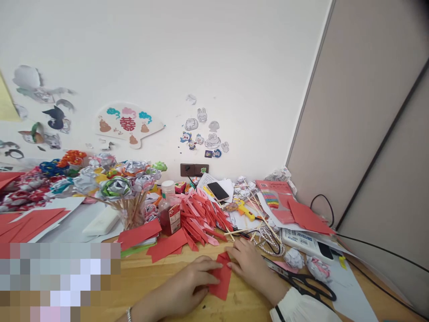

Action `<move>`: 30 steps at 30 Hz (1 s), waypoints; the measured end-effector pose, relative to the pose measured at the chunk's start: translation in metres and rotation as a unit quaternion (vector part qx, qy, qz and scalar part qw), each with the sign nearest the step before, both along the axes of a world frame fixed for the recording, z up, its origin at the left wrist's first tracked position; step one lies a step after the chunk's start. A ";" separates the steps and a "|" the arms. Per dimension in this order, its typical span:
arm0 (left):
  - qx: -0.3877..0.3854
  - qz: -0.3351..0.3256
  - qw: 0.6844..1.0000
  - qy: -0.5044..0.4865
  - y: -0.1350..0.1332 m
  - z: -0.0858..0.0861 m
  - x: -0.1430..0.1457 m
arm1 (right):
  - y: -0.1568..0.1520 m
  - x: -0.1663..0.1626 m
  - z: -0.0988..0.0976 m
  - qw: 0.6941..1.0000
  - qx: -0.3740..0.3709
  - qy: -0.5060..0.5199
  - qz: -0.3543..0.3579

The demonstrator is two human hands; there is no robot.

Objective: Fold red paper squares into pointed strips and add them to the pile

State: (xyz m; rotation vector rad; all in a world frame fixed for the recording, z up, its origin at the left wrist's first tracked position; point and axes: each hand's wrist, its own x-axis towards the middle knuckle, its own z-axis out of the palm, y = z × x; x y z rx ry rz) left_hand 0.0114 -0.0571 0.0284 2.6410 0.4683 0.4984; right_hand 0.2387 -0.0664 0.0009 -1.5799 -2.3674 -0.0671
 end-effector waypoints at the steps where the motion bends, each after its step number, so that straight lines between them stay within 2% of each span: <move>1: -0.007 -0.001 1.000 -0.013 0.002 -0.002 0.001 | 0.000 -0.001 0.000 1.000 -0.001 0.005 -0.004; 6: -0.005 -0.010 0.999 -0.038 0.008 -0.017 0.005 | 0.003 -0.007 -0.004 1.000 0.010 0.014 -0.008; 10: 0.047 0.015 0.999 -0.009 0.010 -0.023 0.006 | 0.001 -0.008 -0.005 0.999 0.021 0.029 0.005; 12: 0.081 0.041 0.996 0.000 0.014 -0.025 0.004 | -0.002 -0.007 -0.002 0.997 0.022 0.056 0.039; 15: 0.102 0.079 0.992 0.006 0.021 -0.029 -0.001 | -0.008 -0.006 0.005 0.989 0.009 0.078 0.128; 17: 0.093 0.100 0.991 0.005 0.025 -0.031 -0.004 | -0.010 -0.007 0.009 0.984 0.004 0.075 0.160; 19: 0.082 0.105 0.991 0.005 0.026 -0.032 -0.005 | -0.009 -0.009 0.010 0.984 0.006 0.073 0.162; 25: 0.052 0.060 0.997 0.003 0.025 -0.025 -0.005 | -0.002 -0.011 0.001 0.981 0.009 0.088 0.174; 30: 0.017 0.052 0.998 -0.008 0.026 -0.026 -0.003 | 0.000 -0.011 -0.001 0.975 -0.029 0.137 0.175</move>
